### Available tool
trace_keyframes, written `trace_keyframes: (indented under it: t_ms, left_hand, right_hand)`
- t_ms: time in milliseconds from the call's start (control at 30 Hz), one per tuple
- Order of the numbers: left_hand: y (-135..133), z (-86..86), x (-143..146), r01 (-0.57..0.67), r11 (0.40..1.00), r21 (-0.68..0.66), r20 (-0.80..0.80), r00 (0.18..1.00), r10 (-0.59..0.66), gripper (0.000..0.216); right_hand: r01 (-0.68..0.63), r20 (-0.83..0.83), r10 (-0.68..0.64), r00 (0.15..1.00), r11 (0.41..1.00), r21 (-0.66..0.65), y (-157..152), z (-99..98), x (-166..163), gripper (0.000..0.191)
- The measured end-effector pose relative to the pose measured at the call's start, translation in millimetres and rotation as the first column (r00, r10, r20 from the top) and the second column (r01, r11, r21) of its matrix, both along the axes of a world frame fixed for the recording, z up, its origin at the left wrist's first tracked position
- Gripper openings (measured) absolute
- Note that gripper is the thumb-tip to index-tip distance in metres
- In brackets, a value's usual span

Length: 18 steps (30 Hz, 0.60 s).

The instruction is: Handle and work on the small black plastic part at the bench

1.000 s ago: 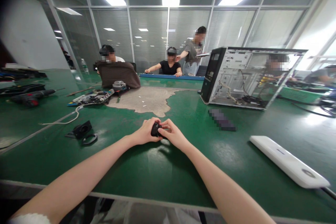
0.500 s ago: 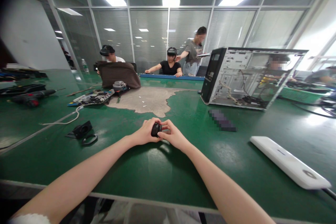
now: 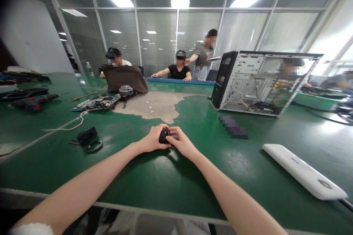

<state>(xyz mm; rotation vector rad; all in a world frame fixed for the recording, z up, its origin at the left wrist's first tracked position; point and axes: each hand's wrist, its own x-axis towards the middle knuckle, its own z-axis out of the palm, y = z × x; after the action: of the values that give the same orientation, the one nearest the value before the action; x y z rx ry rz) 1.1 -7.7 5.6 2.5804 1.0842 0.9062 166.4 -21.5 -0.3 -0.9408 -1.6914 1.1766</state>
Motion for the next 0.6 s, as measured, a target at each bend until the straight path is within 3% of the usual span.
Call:
trace_keyframes:
  t_ms: [167, 500, 600]
  left_hand:
    - [1.1, -1.2, 0.3, 0.004, 1.0, 0.004, -0.003, 1.0, -0.004, 0.056]
    - [-0.4, 0.7, 0.4, -0.001, 1.0, -0.028, 0.001, 1.0, 0.001, 0.056]
    - [-1.0, 1.2, 0.5, -0.003, 1.0, -0.021, 0.003, 1.0, 0.003, 0.055]
  right_hand:
    - [-0.053, -0.06, 0.055, 0.997, 0.998, 0.036, -4.1, 6.0, -0.6, 0.025]
    - [0.102, -0.06, -0.102, 0.993, 0.995, 0.007, 1.1, -1.7, -4.2, 0.028]
    - [0.081, -0.031, -0.083, 0.996, 0.995, -0.056, 1.3, -2.4, -2.5, 0.029]
